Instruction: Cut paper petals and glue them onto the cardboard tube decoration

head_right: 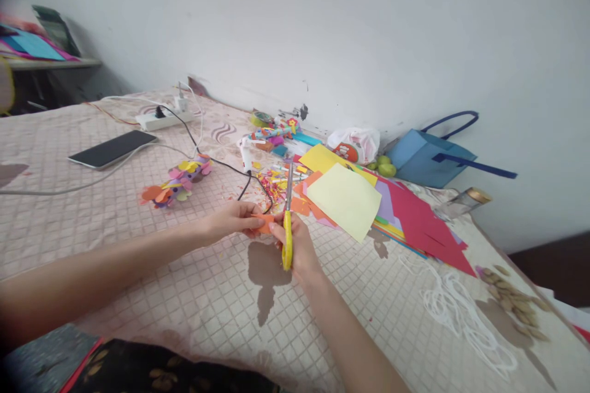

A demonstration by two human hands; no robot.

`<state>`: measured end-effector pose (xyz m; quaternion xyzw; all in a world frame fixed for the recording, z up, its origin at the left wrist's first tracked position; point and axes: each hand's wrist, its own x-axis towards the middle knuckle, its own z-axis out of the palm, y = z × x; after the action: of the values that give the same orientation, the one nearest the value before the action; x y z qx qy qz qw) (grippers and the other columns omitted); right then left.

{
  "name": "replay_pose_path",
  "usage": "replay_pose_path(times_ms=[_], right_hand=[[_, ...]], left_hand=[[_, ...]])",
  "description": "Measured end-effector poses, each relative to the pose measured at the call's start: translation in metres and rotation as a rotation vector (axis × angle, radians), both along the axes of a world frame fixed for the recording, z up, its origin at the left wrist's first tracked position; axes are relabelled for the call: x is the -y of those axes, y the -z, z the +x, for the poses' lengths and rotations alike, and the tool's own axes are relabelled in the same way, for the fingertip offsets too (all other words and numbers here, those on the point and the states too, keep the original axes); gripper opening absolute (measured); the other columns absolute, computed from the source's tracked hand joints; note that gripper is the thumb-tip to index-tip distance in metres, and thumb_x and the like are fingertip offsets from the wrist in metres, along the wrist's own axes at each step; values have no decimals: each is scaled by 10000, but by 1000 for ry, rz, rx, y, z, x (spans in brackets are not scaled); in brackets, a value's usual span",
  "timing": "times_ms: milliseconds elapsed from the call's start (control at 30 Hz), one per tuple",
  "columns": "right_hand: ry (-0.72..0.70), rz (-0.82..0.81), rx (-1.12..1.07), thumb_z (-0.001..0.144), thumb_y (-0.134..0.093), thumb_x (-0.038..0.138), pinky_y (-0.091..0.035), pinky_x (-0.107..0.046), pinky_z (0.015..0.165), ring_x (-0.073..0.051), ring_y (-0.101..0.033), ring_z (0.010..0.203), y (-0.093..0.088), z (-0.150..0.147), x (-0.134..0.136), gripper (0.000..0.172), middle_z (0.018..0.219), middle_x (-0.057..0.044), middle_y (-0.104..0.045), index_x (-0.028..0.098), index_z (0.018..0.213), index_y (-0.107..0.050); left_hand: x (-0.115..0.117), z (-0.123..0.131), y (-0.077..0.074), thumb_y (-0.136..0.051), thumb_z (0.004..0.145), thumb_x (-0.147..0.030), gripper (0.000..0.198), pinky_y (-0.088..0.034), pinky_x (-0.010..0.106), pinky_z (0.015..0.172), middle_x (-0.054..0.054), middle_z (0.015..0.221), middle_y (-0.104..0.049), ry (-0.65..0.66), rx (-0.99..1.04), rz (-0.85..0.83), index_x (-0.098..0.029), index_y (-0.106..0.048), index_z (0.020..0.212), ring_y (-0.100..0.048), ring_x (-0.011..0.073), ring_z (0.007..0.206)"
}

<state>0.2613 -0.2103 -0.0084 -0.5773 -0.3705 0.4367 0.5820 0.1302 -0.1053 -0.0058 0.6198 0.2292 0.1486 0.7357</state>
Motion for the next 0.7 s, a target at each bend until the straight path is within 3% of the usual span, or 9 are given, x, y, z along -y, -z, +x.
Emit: replay_pose_path(times_ms=[267, 433, 700], right_hand=[[-123, -25, 36, 803, -486, 533, -366, -214, 439, -87, -453, 455, 5, -1, 4, 332, 573, 49, -466, 206, 859, -493], [-207, -106, 220, 819, -431, 559, -384, -217, 447, -83, -455, 450, 8, 0, 11, 363, 591, 48, -457, 202, 864, -482], [-258, -182, 489, 787, -416, 607, -391, -209, 421, -86, -418, 476, -6, -14, 14, 425, 607, 44, -417, 193, 870, -469]], left_hand=[[-18, -3, -11, -675, 707, -284, 228, -509, 257, 653, 61, 743, -663, -216, 183, -86, -104, -549, 769, -628, 117, 639], [-24, -10, -26, -643, 747, -248, 182, -521, 259, 663, 79, 824, -670, -344, 285, -51, -112, -534, 800, -659, 151, 718], [-23, -13, -35, -642, 737, -222, 160, -523, 249, 645, 35, 732, -654, -404, 332, -20, -113, -529, 766, -638, 114, 625]])
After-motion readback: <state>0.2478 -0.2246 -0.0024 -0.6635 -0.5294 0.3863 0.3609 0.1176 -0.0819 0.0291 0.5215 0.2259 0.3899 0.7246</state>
